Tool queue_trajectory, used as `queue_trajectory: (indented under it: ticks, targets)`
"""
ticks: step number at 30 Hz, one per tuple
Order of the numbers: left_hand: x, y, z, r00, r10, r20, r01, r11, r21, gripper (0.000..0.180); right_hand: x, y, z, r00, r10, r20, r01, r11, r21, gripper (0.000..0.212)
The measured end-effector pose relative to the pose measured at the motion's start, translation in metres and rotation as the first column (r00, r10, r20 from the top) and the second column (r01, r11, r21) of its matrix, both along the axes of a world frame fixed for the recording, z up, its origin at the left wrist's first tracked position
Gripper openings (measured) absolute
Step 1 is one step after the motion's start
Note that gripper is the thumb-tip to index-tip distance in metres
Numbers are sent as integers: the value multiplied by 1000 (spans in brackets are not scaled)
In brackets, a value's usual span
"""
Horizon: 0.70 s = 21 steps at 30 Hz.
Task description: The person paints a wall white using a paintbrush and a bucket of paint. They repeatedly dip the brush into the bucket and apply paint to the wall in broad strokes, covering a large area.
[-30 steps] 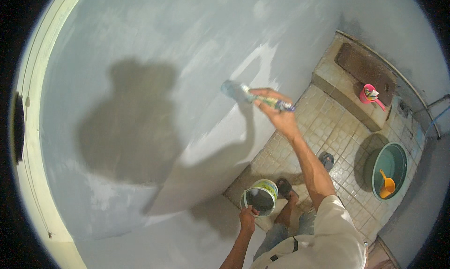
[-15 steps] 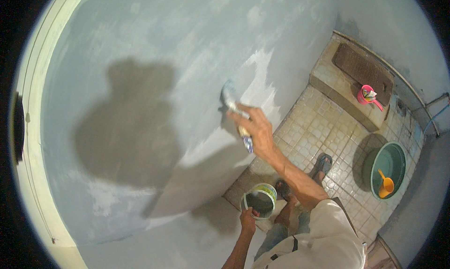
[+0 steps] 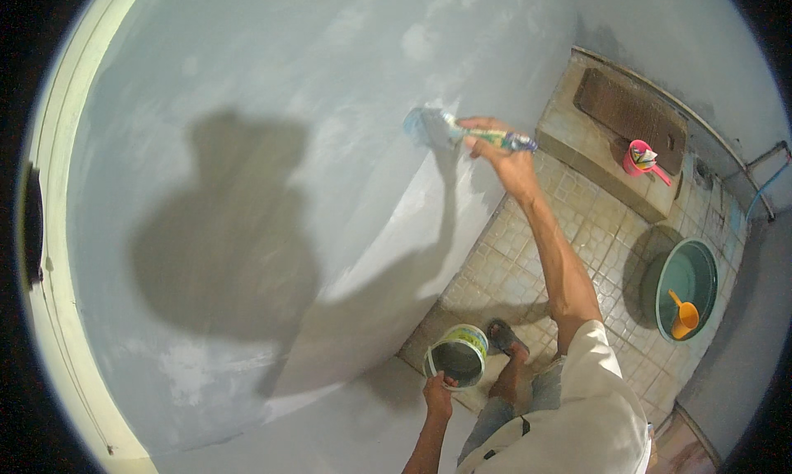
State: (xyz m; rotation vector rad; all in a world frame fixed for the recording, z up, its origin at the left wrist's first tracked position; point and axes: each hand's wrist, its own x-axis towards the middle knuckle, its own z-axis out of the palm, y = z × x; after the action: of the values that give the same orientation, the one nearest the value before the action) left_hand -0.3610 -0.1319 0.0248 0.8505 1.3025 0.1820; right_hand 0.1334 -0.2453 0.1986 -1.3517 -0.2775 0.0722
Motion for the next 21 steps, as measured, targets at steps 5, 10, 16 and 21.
queue_trajectory:
  ticks: [5, 10, 16, 21]
  targets:
    - [10, -2, 6, 998, -62, -20, 63, 997, 37, 15, 31, -12, -13, 990, -139, -27, 140, 987, 76, 27]
    - [12, -5, 4, 992, -120, -49, 121, 992, 21, 15, -16, 27, -17, 795, -170, 582, 331, 926, -182, 27]
    - [17, -4, 6, 983, -174, -59, 175, 985, 11, 11, -83, 35, 6, 900, 124, 419, -61, 985, -160, 26]
    - [6, -6, -7, 991, -135, 8, 135, 991, -19, 11, -38, 2, 10, 982, 169, -89, -170, 985, -8, 28]
